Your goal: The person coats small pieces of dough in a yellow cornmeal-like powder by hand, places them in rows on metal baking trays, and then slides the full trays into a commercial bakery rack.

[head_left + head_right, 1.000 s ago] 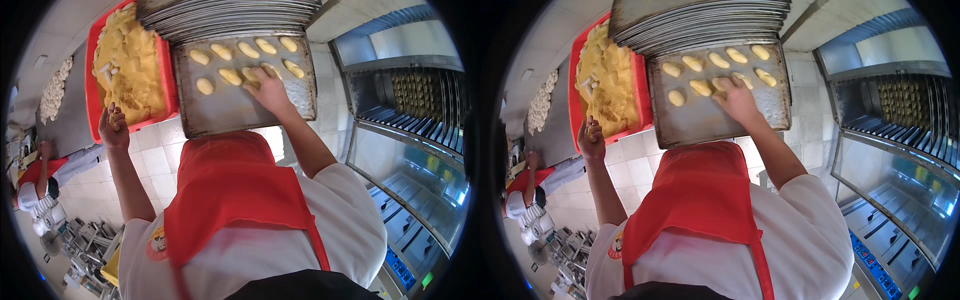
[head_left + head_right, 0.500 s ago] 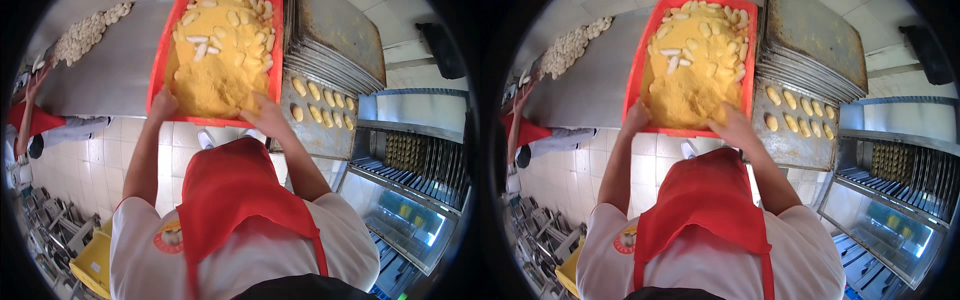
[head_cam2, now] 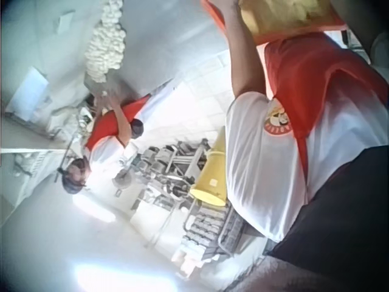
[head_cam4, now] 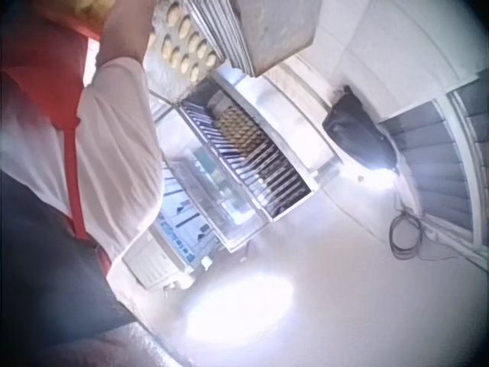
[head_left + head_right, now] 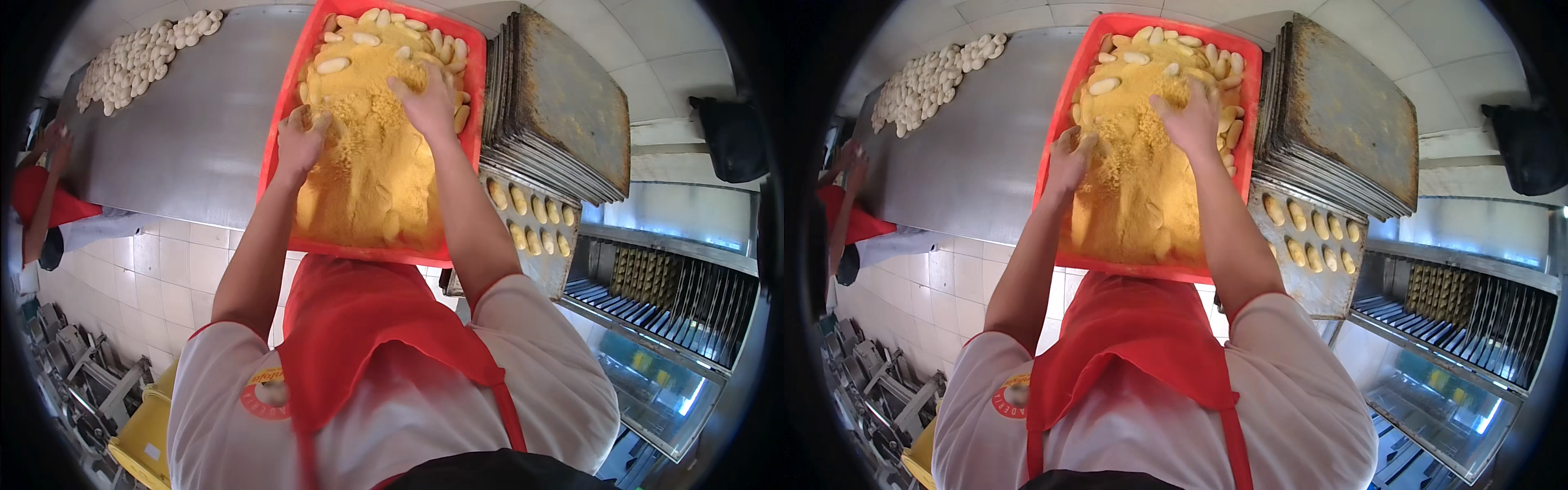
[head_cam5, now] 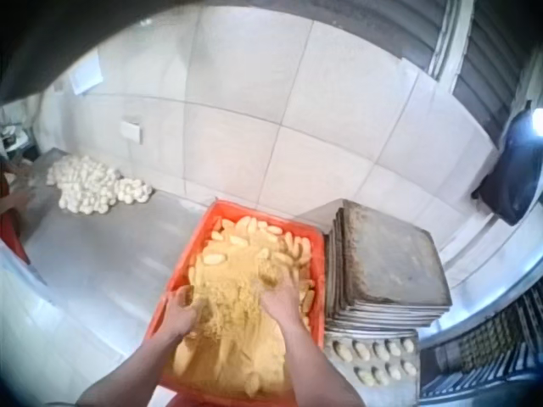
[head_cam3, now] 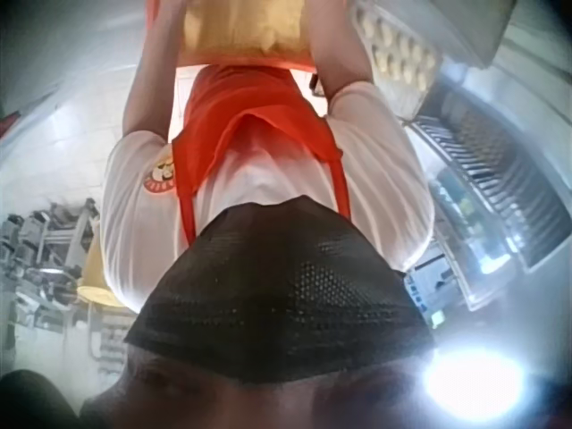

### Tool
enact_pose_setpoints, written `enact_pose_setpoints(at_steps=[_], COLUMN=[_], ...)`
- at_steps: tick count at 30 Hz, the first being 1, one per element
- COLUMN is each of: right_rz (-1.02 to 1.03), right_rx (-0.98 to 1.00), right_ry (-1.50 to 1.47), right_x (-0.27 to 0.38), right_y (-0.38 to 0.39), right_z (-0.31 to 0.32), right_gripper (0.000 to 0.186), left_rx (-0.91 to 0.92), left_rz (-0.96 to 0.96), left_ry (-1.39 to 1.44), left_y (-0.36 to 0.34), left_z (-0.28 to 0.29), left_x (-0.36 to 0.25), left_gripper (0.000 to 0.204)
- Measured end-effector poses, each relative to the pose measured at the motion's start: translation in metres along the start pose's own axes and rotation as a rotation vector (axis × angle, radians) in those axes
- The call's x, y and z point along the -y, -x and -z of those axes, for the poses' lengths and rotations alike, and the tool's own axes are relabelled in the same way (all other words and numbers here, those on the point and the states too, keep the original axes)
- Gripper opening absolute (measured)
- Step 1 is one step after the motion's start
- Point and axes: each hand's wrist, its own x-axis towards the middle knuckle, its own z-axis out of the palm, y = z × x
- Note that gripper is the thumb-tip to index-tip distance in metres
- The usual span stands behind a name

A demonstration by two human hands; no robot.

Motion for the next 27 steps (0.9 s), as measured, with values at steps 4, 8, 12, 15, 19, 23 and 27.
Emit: enact_pose_setpoints(at_steps=[4, 8, 12, 15, 19, 23, 27], right_rz=[0.118, 0.364, 0.191, 0.078, 0.113, 0.346, 0.228], right_rx=[0.012, 0.332, 0.478, 0.341, 0.183, 0.122, 0.278], right_ry=[0.356, 0.184, 0.073, -0.073, -0.227, 0.343, 0.285], right_x=[-0.011, -0.052, -0.101, -0.074, -0.065, -0.013, 0.003], right_y=[0.036, 0.108, 0.141, 0.129, 0.062, 0.003, 0.004], right_z=[-0.061, -0.040, 0.005, 0.020, 0.006, -0.031, -0.017], right_gripper=[0.071, 0.065, 0.061, 0.056, 0.048, 0.042, 0.037], left_rx=[0.074, 0.362, 0.540, 0.421, 0.116, 0.291, 0.250], left_rz=[-0.027, -0.196, -0.204, -0.283, -0.385, -0.348, -0.164], left_ry=[-0.241, -0.314, -0.427, -0.415, -0.584, -0.874, -0.466], left_y=[-0.004, 0.036, 0.071, 0.058, 0.003, -0.037, -0.022], left_z=[-0.020, 0.013, 0.035, 0.033, 0.006, 0.001, 0.017], left_x=[0.000, 0.012, -0.018, -0.017, -0.042, -0.021, -0.018], left_gripper=[0.085, 0.076, 0.062, 0.055, 0.046, 0.053, 0.060])
